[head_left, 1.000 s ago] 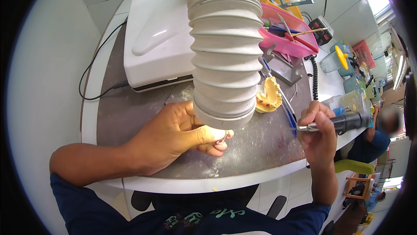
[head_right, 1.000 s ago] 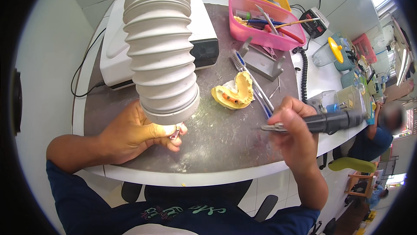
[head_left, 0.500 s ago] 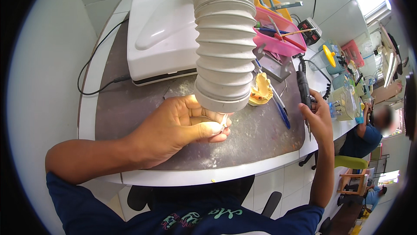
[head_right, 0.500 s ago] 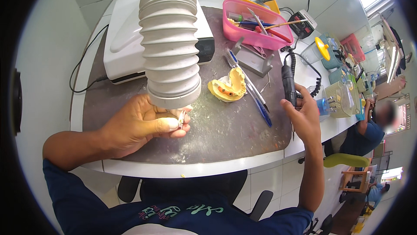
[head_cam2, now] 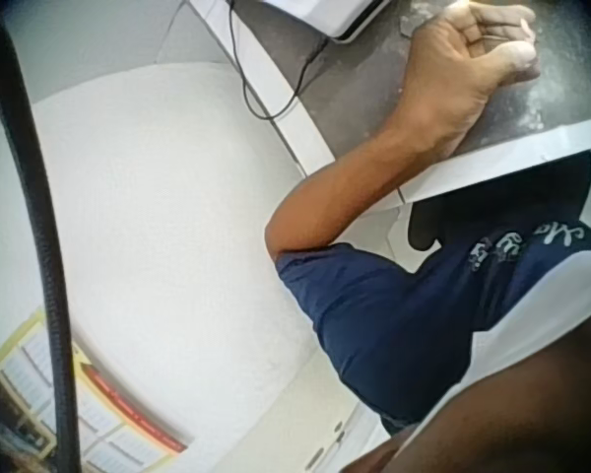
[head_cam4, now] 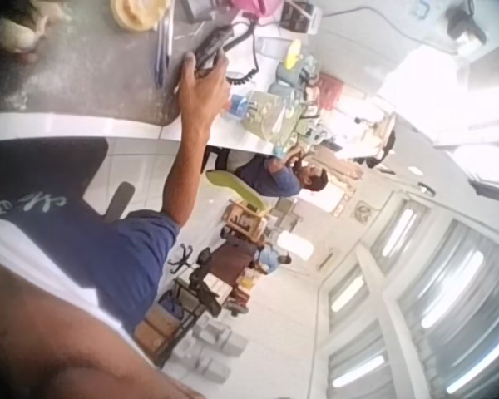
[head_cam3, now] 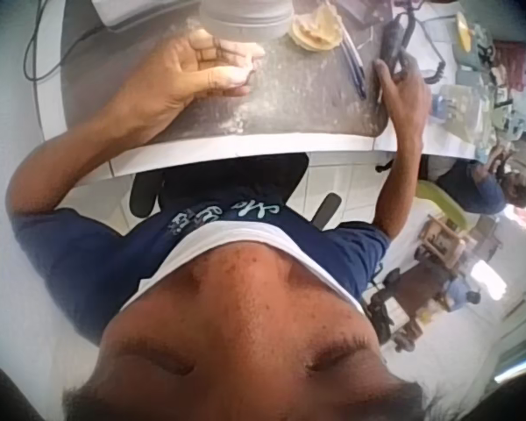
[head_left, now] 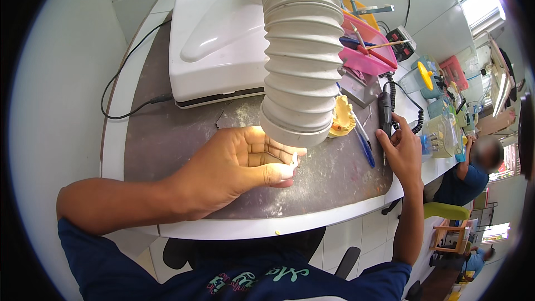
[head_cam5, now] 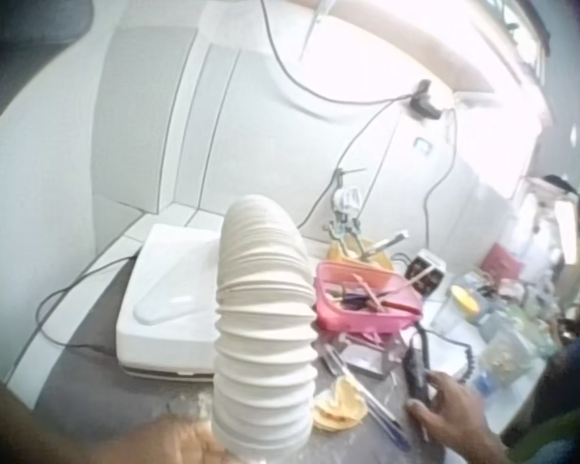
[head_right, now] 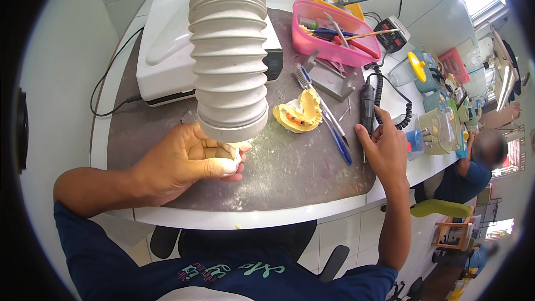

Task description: The person uses a rotary handpiece to grind and shape a small white material held in their left hand. They then pick up a yellow dental cast and use a metal instrument to adjust and fit the white material into the cast, checking the alignment and fit.

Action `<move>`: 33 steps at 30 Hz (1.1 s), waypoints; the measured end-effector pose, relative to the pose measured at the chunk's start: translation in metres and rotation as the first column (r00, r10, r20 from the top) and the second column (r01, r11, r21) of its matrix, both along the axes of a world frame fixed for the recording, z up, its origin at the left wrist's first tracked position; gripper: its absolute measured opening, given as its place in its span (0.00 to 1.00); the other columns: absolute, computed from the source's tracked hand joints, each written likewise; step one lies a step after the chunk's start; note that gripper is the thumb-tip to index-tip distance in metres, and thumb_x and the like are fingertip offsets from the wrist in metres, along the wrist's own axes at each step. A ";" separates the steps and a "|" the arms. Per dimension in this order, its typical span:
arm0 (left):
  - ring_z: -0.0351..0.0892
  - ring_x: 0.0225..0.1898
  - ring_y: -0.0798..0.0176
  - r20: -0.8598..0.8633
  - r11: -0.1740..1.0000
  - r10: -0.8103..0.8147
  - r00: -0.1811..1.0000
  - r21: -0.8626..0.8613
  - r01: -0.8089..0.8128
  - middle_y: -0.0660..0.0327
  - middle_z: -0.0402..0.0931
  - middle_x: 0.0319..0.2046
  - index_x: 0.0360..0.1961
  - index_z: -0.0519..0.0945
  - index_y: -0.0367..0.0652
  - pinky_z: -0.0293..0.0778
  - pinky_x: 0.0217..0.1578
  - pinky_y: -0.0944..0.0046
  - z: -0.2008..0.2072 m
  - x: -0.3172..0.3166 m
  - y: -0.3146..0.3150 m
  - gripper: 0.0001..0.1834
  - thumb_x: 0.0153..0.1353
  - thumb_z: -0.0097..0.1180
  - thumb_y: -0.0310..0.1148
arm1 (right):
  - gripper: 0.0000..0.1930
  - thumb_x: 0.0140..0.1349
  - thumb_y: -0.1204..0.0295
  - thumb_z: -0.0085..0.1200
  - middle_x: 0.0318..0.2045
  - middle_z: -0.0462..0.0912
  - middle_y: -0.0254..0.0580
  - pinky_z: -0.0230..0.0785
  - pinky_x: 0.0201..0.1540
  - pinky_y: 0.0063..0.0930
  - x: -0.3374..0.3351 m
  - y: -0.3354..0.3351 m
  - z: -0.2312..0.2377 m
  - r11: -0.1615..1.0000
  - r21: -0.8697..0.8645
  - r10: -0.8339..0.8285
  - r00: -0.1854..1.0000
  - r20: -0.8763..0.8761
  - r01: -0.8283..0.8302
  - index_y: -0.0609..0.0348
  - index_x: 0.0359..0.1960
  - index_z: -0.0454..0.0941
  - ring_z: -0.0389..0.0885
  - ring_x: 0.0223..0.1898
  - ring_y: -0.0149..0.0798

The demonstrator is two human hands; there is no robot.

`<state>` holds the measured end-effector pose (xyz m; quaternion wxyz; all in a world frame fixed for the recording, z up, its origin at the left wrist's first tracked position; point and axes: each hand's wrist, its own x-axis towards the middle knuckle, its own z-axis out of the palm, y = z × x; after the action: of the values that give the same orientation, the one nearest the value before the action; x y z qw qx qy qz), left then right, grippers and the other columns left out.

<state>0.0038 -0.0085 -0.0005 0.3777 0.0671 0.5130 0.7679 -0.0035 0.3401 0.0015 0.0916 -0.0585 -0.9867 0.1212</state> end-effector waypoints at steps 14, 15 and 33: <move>0.74 0.53 0.67 0.033 1.000 0.016 0.999 -0.010 -0.016 0.59 0.74 0.51 0.56 0.73 0.39 0.75 0.53 0.59 -0.003 0.000 0.001 0.23 0.59 0.61 0.22 | 0.16 0.61 0.66 0.62 0.14 0.71 0.32 0.56 0.21 0.22 0.027 -0.020 0.014 0.992 -0.124 -0.012 0.970 -0.243 -0.019 0.61 0.47 0.80 0.65 0.16 0.24; 0.74 0.53 0.67 0.035 1.000 0.015 0.999 -0.010 -0.015 0.59 0.74 0.51 0.56 0.73 0.39 0.75 0.53 0.59 -0.002 0.000 0.001 0.23 0.59 0.61 0.22 | 0.14 0.61 0.67 0.62 0.14 0.71 0.32 0.55 0.21 0.21 0.030 -0.024 0.016 0.985 -0.168 -0.008 0.964 -0.266 -0.038 0.61 0.45 0.81 0.64 0.16 0.24; 0.76 0.49 0.67 0.007 0.999 0.045 0.999 0.009 -0.046 0.57 0.77 0.47 0.52 0.75 0.36 0.75 0.51 0.63 0.001 0.002 -0.001 0.20 0.59 0.62 0.23 | 0.24 0.63 0.53 0.57 0.14 0.76 0.45 0.64 0.25 0.37 0.011 -0.009 0.002 0.940 0.327 -0.091 0.995 -0.042 0.099 0.63 0.21 0.74 0.74 0.17 0.46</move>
<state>0.0058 -0.0093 0.0009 0.3614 0.0546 0.5097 0.7788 0.0070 0.3309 0.0038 0.1187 -0.0884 -0.9878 -0.0490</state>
